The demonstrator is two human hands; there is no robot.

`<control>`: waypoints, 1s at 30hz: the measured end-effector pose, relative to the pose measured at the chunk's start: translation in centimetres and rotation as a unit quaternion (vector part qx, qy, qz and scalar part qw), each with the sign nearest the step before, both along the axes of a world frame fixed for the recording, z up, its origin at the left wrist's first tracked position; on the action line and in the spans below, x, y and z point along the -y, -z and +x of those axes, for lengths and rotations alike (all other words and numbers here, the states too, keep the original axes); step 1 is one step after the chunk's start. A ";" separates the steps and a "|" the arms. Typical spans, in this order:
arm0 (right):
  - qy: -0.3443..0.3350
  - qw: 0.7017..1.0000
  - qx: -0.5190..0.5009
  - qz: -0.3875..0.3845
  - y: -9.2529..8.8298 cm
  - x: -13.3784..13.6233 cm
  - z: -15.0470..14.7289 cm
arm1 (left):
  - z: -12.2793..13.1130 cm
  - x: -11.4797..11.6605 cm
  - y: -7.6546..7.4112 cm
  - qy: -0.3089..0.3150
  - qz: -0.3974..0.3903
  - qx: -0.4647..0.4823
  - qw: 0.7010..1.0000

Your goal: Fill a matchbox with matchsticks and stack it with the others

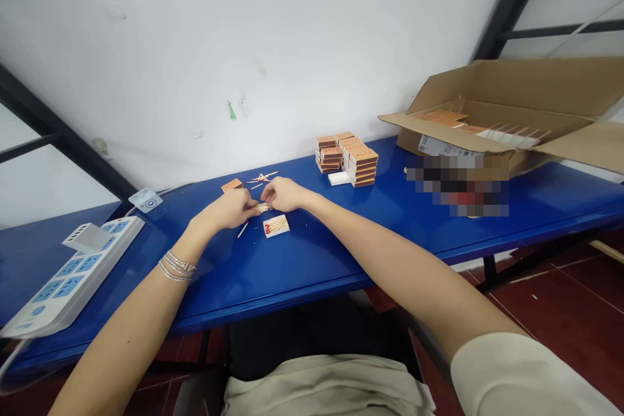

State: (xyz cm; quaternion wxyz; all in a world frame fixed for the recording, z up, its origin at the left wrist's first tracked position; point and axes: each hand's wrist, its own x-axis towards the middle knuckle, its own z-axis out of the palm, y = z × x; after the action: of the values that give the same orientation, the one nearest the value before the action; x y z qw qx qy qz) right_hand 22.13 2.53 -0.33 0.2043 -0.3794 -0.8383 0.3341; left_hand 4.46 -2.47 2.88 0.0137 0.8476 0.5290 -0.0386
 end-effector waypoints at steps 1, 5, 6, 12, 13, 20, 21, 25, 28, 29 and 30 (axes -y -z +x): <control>-0.005 1.000 -0.005 -0.002 0.1 0.1 -0.2 | 0.0 0.0 0.0 -0.001 0.000 -0.003 1.000; 0.017 1.000 -0.001 0.011 0.1 0.3 -0.5 | 0.3 0.2 -0.1 0.004 0.005 -0.020 1.000; 0.023 1.000 0.001 0.013 0.1 0.3 -0.4 | 0.3 0.2 -0.2 0.008 0.007 -0.026 1.000; 0.022 0.999 0.017 0.026 -0.3 0.6 -0.4 | 0.9 0.5 -0.2 -0.008 0.011 -0.050 0.999; 0.028 0.998 0.028 0.039 -0.3 0.6 -0.4 | 1.0 0.5 -0.2 -0.007 0.011 -0.049 0.999; 0.024 0.996 0.063 0.056 -0.8 0.8 0.0 | 1.1 0.8 -0.2 0.011 0.034 -0.017 0.999; 0.026 0.996 0.064 0.054 -0.8 0.9 0.1 | 1.0 0.9 -0.4 0.006 0.039 -0.017 0.999; 0.041 0.994 0.088 0.049 -1.1 0.8 0.4 | 0.4 1.0 -1.1 -0.064 0.000 -0.042 0.997; 0.038 0.995 0.087 0.030 -1.1 1.0 0.2 | 0.2 0.9 -1.1 -0.111 -0.040 -0.052 0.992; 0.034 0.996 0.080 0.022 -1.0 1.0 0.1 | 0.2 0.8 -1.0 -0.116 -0.046 -0.050 0.991; 0.030 0.997 0.073 0.016 -1.0 1.1 0.0 | 0.3 0.8 -0.9 -0.118 -0.050 -0.043 0.991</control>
State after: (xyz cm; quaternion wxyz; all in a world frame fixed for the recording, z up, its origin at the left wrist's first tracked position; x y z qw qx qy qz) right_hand 22.09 1.43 0.65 0.1591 -0.4246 -0.8443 0.2855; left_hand 4.71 -3.22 3.75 0.0382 0.7752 0.6227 -0.0993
